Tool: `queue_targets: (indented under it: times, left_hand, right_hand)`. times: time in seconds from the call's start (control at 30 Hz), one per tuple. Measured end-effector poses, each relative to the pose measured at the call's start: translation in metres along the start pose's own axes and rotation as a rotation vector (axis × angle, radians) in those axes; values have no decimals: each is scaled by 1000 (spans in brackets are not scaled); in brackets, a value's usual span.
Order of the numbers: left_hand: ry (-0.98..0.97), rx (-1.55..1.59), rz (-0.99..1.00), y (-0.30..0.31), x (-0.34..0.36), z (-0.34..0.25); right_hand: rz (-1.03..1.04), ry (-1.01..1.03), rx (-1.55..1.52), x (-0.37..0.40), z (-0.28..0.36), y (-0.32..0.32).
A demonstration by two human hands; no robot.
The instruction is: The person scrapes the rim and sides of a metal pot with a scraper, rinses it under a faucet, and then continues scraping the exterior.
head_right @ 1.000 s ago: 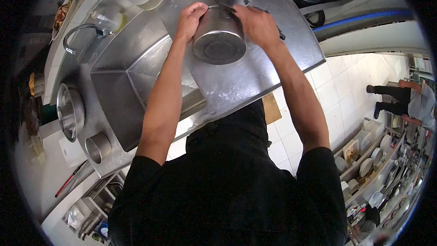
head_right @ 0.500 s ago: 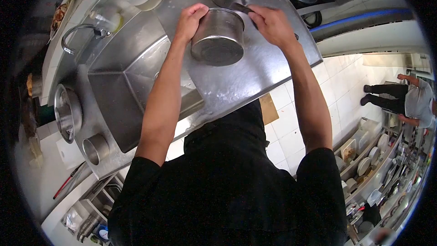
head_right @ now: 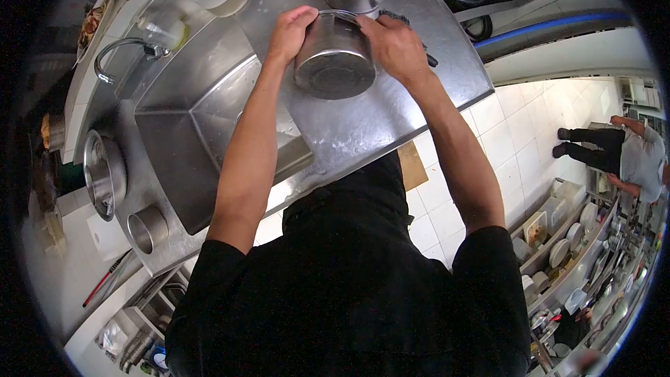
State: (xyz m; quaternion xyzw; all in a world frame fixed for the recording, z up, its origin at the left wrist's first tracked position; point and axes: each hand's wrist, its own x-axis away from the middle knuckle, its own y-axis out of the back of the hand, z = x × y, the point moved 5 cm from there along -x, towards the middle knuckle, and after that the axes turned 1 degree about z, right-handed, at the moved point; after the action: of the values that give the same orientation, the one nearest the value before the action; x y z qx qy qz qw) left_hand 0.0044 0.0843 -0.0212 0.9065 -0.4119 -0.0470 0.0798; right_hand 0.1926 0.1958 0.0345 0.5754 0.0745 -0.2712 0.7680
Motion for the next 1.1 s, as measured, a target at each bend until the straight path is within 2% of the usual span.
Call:
queue_targets:
  times: [0.17, 0.2, 0.3, 0.4, 0.5, 0.7, 0.8, 0.9, 1.1]
  left_hand:
    - [48, -55, 19, -3, 1, -5]
    - [65, -80, 30, -4, 1, -11]
    - [39, -44, 14, -2, 0, -4]
    - [12, -61, 1, -2, -5, 0]
    - [34, -106, 10, -5, 3, -13]
    - [39, -42, -18, -1, 1, -3]
    - [51, -31, -10, 0, 1, -1]
    - [76, 6, -1, 1, -2, 5]
    - [56, -19, -45, 7, 3, 0]
  right_hand:
    - [-97, -27, -35, 1, -3, 0]
    - [-132, 46, -67, -3, 6, 2]
    - [-11, 4, -61, 0, -5, 2]
    - [-2, -11, -38, 11, -12, -3]
    - [-45, 63, -91, 7, -1, -3]
    - [4, -26, -167, 10, -2, -3]
    - [-49, 131, -153, -2, 4, -2]
    - [102, 16, -225, 0, -4, -1]
    - [131, -336, -493, 22, -23, -18]
